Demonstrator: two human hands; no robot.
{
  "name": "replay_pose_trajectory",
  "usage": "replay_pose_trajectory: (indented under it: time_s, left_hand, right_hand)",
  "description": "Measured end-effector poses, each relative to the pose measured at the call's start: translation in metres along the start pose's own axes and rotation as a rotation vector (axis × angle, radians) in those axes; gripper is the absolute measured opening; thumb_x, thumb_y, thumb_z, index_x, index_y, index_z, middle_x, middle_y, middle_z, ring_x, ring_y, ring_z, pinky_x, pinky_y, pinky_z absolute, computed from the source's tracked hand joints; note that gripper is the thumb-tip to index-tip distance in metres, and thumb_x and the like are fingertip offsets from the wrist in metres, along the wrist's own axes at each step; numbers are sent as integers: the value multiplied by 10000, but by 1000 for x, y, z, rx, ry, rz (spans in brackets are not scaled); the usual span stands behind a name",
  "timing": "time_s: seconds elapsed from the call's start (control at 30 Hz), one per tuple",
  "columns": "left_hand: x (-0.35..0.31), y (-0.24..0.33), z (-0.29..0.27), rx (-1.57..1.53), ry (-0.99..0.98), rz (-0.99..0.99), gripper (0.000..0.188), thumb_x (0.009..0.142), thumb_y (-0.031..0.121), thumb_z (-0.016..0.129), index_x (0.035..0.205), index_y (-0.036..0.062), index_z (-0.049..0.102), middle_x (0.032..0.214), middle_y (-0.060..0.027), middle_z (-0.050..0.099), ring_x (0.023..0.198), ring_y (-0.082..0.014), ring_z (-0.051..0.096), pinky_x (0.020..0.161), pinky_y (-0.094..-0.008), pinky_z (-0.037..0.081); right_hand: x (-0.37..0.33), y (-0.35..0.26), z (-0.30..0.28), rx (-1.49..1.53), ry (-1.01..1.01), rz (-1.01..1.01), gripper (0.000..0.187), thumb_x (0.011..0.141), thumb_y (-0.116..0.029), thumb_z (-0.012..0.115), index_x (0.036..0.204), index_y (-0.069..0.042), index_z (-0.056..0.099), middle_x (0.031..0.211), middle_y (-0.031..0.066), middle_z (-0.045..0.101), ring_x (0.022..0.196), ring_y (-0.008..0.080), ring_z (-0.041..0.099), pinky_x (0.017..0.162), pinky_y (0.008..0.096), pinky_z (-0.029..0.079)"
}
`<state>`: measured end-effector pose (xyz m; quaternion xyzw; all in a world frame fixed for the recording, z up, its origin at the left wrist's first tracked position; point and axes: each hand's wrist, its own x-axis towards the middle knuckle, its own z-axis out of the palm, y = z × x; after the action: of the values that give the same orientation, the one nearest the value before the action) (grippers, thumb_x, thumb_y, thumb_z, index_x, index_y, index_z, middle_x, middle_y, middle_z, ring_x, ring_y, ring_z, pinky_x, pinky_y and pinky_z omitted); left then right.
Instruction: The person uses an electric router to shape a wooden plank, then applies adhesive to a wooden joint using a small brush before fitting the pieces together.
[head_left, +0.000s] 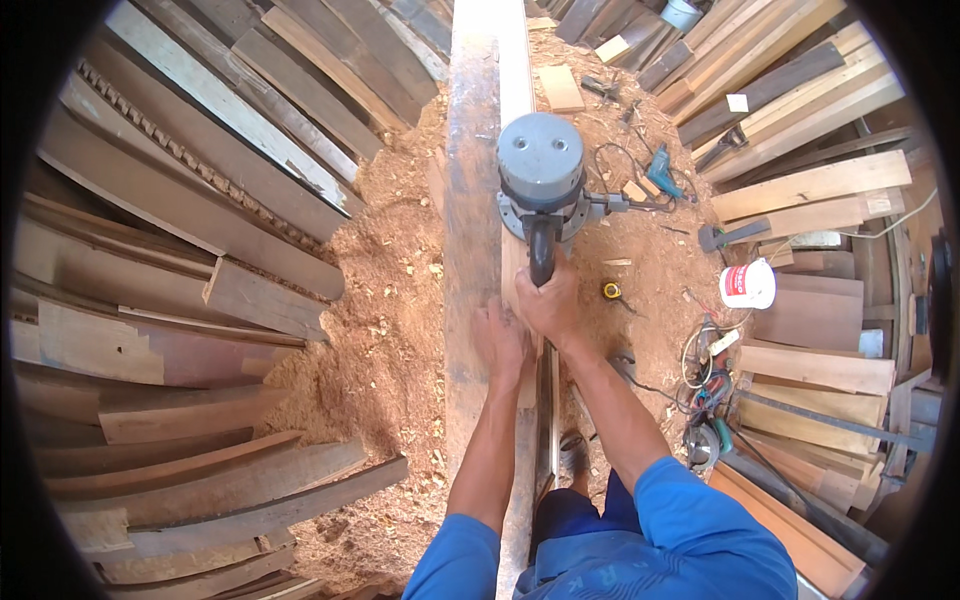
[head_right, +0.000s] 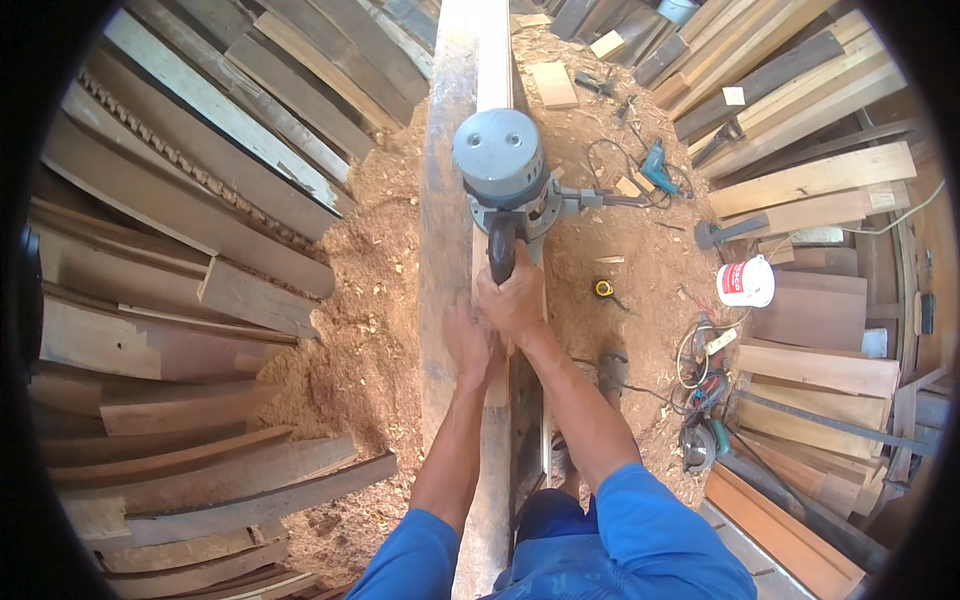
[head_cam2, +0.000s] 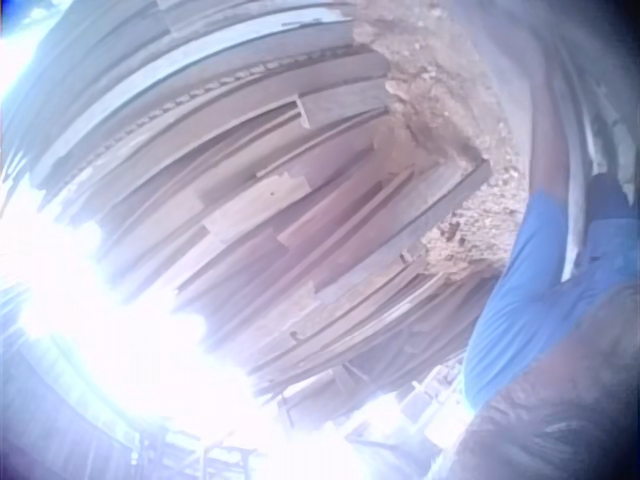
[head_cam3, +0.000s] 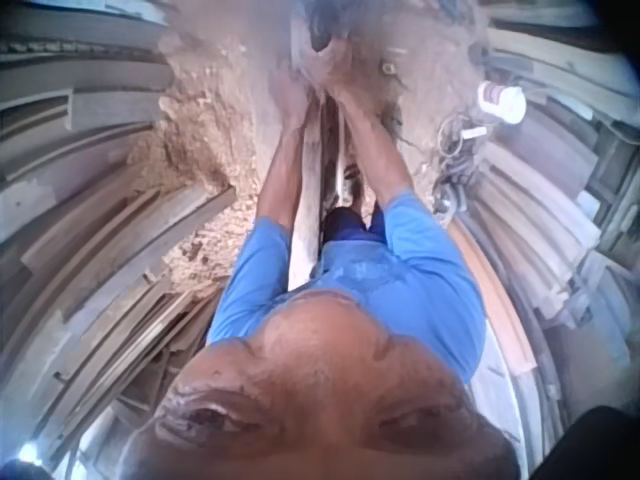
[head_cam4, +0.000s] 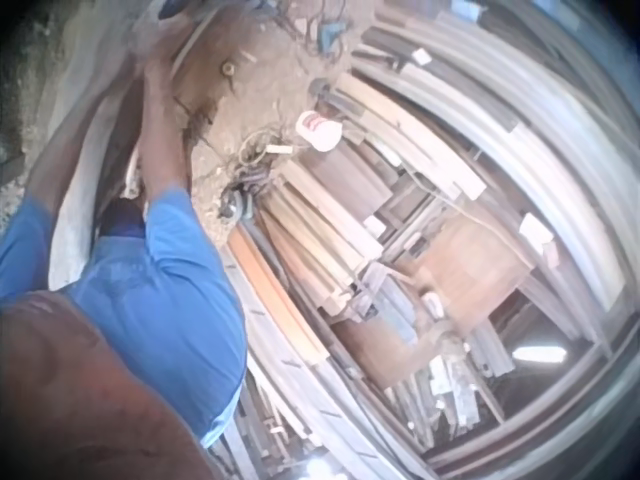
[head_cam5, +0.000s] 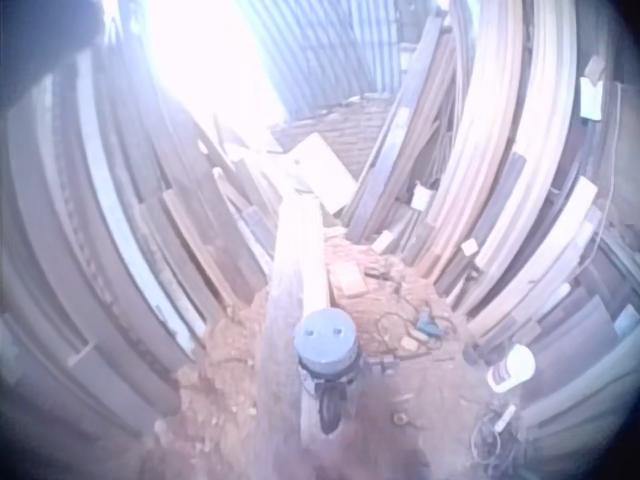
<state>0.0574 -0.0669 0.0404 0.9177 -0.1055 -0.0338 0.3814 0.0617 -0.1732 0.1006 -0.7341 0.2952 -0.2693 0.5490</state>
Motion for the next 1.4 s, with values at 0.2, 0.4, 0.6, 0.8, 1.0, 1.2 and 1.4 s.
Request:
replay_pose_trajectory:
  time_s: [0.2, 0.4, 0.6, 0.8, 1.0, 1.2, 1.4]
  left_hand:
    - [15, 21, 2, 286, -1, -76, 101, 913, 143, 552, 918, 42, 552, 849, -211, 552, 834, -418, 540, 714, -535, 402]
    - [57, 33, 21, 339, -5, -113, 171, 978, 188, 473, 938, 30, 526, 915, -228, 555, 884, -430, 533, 770, -544, 405]
    - [92, 39, 41, 363, 82, -70, 87, 921, 135, 550, 906, 57, 516, 883, -190, 542, 859, -401, 542, 740, -539, 400]
    - [120, 50, 47, 371, 60, -117, 104, 931, 141, 533, 877, 56, 508, 874, -188, 536, 851, -391, 536, 744, -532, 405]
    - [149, 56, 59, 400, 73, -58, 108, 934, 142, 527, 875, 55, 503, 870, -182, 531, 839, -383, 530, 739, -523, 397]
    - [183, 69, 70, 440, 107, -71, 122, 943, 162, 514, 888, 55, 497, 864, -173, 527, 840, -373, 532, 738, -519, 385]
    - [212, 79, 81, 441, 103, -91, 149, 950, 188, 501, 891, 52, 498, 867, -174, 532, 852, -371, 533, 742, -515, 386]
  right_hand:
    - [61, 7, 14, -22, -8, -17, 198, 784, -114, 649, 930, -24, 549, 684, 173, 596, 628, 326, 632, 606, 403, 489]
    - [106, 3, 23, -38, -13, 7, 187, 793, -119, 644, 921, -27, 543, 671, 166, 582, 605, 323, 609, 601, 398, 484]
    - [158, 6, 32, -17, -19, -32, 185, 797, -119, 636, 930, -33, 539, 658, 160, 573, 603, 322, 615, 599, 408, 482]
    - [205, 8, 42, -51, 2, -50, 182, 794, -112, 622, 938, -33, 544, 650, 147, 575, 596, 323, 614, 592, 413, 482]
    - [252, 17, 53, -26, -16, -66, 187, 783, -111, 624, 940, -34, 555, 663, 149, 578, 599, 306, 613, 602, 411, 484]
    - [296, 23, 64, -24, -11, -99, 201, 779, -111, 621, 955, -35, 562, 680, 145, 589, 614, 312, 619, 615, 408, 489]
    - [340, 32, 75, -9, 1, -113, 230, 769, -109, 619, 982, -42, 564, 688, 134, 588, 628, 307, 624, 630, 403, 496]
